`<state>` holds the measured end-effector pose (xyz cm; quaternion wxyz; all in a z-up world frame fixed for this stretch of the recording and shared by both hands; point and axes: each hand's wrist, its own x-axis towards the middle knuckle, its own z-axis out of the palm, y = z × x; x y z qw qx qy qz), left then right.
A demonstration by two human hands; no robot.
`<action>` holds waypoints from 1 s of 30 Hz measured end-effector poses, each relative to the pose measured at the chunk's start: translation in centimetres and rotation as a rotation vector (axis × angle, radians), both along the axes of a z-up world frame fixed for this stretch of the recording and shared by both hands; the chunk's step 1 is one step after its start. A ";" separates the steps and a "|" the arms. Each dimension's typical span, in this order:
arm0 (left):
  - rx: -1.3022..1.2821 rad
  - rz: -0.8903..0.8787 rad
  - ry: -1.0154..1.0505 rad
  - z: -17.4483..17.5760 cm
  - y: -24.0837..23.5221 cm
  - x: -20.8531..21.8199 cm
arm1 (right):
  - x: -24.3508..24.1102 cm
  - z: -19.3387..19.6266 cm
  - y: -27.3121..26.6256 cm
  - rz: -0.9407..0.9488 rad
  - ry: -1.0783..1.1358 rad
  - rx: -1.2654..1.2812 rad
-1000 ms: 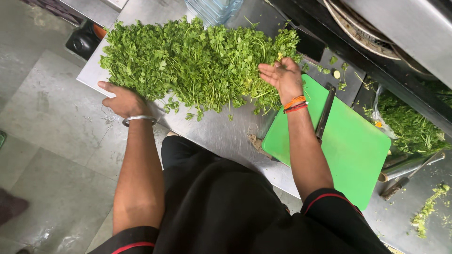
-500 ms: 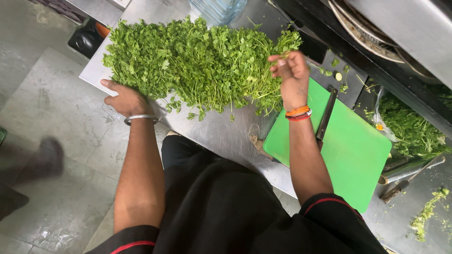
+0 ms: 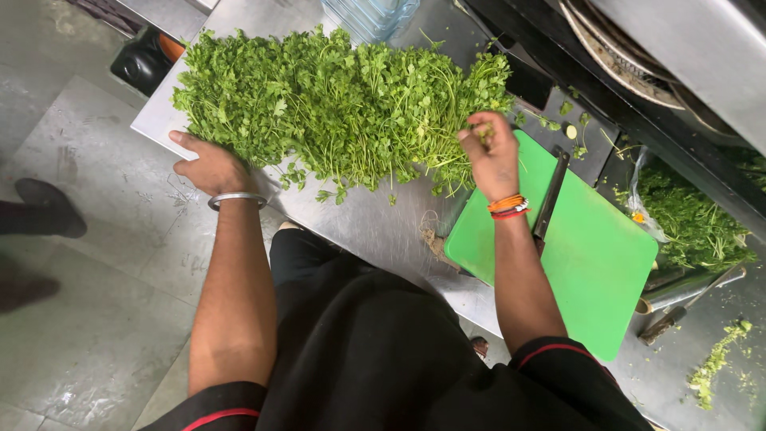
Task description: The person gathers a large pile of green leafy vegetables on a stainless steel countertop and repeatedly sorts through them by hand, separating stems and leaves. The person uses both hands to lift, spread, and arrange the greens across the surface.
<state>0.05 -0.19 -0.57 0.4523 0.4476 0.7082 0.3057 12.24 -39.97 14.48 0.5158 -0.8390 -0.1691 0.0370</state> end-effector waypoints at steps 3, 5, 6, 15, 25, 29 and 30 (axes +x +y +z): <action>0.021 -0.001 -0.009 0.0 0.0 0.1 | -0.4 0.1 1.0 -0.024 -0.011 -0.297; 0.021 0.000 -0.012 0.0 -0.1 0.0 | -0.6 0.3 1.8 0.000 -0.099 -0.381; 0.019 -0.004 -0.007 0.0 -0.2 0.0 | -0.6 0.4 2.1 0.037 -0.206 -0.387; 0.017 -0.009 -0.001 -0.1 -0.1 0.0 | 1.6 -0.3 5.7 0.083 -0.329 -0.667; -0.003 0.010 -0.007 0.5 -0.2 0.0 | 1.6 -0.1 3.8 -0.023 -0.179 -0.322; -0.008 0.010 0.015 0.4 0.0 0.1 | 2.2 0.7 1.8 0.014 -0.253 -0.077; -0.003 0.012 0.010 0.4 0.0 0.1 | 2.3 0.9 1.5 0.005 -0.177 -0.003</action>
